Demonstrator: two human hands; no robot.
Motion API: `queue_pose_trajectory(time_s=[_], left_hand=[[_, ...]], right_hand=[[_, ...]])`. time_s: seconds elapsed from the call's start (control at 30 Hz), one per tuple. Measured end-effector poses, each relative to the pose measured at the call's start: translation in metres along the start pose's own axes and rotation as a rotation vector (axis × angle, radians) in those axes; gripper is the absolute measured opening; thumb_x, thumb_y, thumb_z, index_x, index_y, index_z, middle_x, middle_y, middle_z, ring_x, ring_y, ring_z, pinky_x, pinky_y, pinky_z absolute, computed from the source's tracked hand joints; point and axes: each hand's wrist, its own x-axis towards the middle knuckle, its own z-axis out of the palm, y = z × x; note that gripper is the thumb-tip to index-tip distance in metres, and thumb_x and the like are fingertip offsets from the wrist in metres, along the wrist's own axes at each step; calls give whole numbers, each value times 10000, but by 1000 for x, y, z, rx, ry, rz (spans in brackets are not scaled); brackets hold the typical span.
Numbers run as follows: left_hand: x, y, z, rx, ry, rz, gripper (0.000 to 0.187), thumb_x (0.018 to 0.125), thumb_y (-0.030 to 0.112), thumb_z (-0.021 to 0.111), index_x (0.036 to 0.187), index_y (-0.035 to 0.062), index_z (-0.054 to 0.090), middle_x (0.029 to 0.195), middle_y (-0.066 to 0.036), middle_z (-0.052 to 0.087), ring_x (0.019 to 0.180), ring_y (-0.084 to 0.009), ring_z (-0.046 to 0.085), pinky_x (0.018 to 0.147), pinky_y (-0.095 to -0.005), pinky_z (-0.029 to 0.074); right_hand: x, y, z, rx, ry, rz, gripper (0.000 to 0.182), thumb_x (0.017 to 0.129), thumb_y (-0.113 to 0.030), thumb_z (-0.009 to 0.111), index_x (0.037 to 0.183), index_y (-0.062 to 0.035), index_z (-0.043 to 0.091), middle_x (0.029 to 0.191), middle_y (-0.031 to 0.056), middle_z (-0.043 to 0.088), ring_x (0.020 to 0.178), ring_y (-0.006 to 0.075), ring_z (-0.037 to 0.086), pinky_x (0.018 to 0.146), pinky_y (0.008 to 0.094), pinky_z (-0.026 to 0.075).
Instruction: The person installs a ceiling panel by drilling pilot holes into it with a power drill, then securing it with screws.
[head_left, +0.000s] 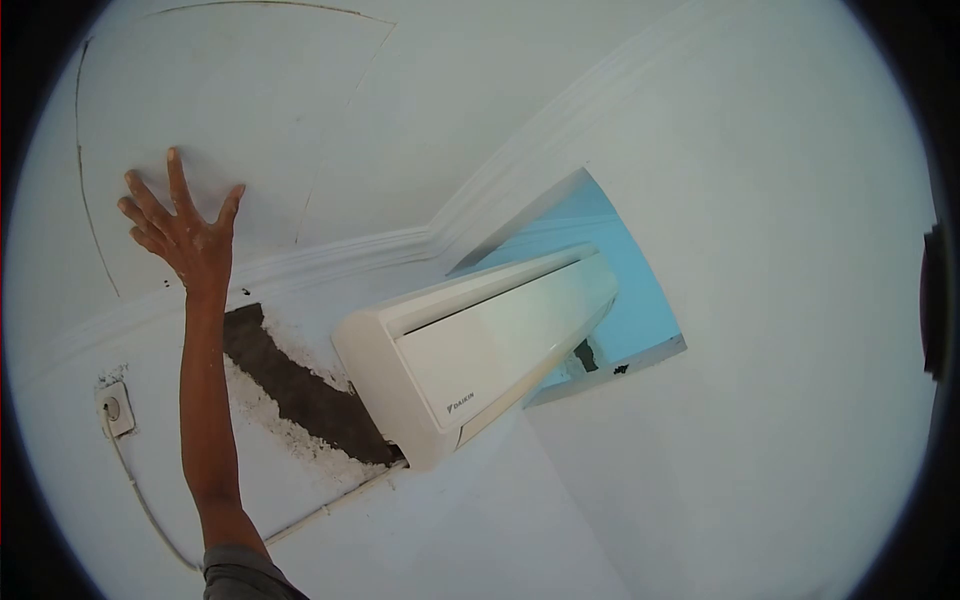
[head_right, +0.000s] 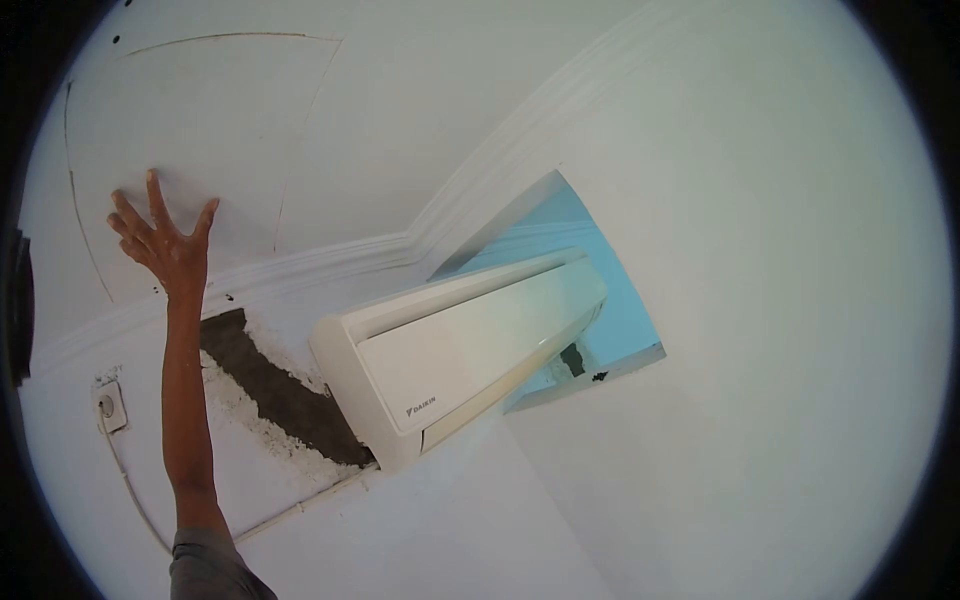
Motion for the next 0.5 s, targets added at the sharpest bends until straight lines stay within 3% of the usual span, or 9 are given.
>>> queue_pose_trajectory(time_s=[0.5], left_hand=[[-10,-12,5,5,23,6,960,642,652,759,1451,316,367,1554,-164,52,1405,-510,10,961,-760,267]], right_hand=[[-7,2,-30,-49,-23,64,388,742,-180,731,976,63,540,990,185,586,885,268,559,738,437,509]])
